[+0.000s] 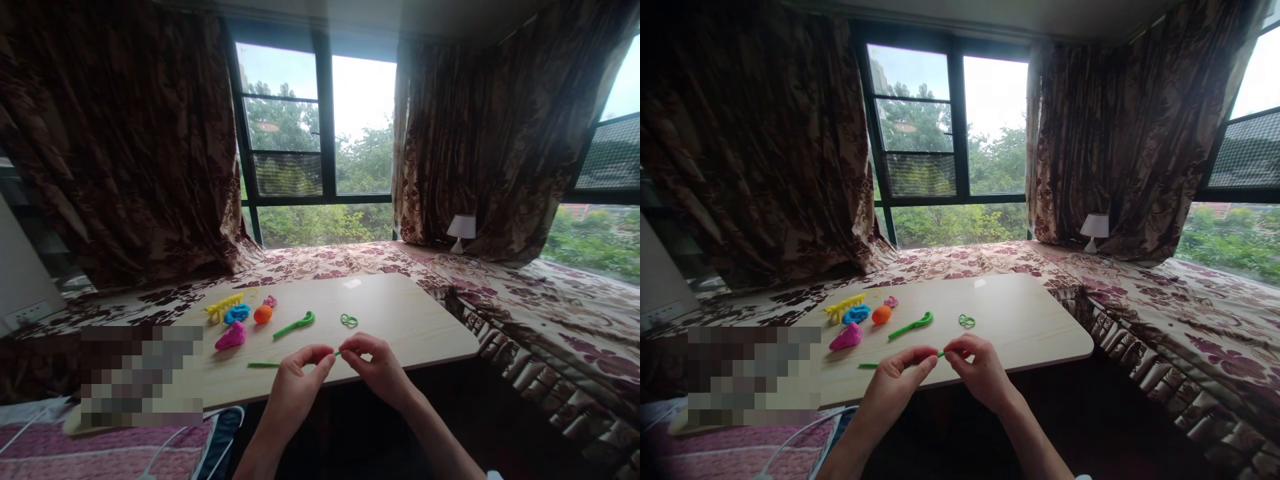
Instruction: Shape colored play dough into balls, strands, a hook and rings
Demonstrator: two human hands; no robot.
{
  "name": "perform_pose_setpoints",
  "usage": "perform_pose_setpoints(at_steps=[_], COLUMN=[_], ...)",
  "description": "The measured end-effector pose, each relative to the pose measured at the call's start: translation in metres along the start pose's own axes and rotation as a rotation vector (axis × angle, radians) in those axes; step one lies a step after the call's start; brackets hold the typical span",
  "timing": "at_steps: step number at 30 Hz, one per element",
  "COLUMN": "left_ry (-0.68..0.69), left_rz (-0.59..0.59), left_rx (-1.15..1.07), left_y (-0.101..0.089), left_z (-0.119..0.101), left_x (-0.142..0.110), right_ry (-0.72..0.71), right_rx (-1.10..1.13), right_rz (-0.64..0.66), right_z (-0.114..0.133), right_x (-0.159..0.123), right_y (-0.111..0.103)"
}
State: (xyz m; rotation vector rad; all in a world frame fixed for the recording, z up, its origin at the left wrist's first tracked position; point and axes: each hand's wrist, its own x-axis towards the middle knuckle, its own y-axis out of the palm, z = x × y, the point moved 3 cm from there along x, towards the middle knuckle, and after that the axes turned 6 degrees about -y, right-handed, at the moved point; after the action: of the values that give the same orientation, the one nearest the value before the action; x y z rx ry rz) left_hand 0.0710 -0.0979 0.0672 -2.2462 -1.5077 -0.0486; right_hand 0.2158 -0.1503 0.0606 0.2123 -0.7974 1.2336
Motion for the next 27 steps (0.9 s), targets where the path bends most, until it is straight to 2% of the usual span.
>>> perform_pose_setpoints(at_steps=[5,10,13,19,23,27], left_ry=[0.112,0.222,0.272,0.378,0.348,0.320], left_rz=[-0.075,-0.110,-0.114,-0.127,-0.044,-0.028], left_rx=[0.158,0.536,0.728,0.939,1.034,1.074], left_y=[0.019,0.041,0.044,0.048,0.061,0.063], left_z=[0.007,0.018,0.017,0.012,0.023,0.028], left_x=[0.013,0.022,0.016,-0.004,-0.013,-0.017], right_ry=[-0.022,-0.091,-0.101,-0.107,-0.097,-0.090], right_rx=[-0.188,-0.488,-0.605,-0.722,-0.754,-0.768], right_rz=[0.040,0.088,0.130,0.188,0.199,0.217], right_z=[-0.019,-0.042,-0.049,-0.048,-0.048,-0.045], right_x=[0.003,0.001,-0.004,-0.009,-0.010,-0.015], right_y=[-0.015,-0.022,-0.018,-0.015,-0.017,-0.022])
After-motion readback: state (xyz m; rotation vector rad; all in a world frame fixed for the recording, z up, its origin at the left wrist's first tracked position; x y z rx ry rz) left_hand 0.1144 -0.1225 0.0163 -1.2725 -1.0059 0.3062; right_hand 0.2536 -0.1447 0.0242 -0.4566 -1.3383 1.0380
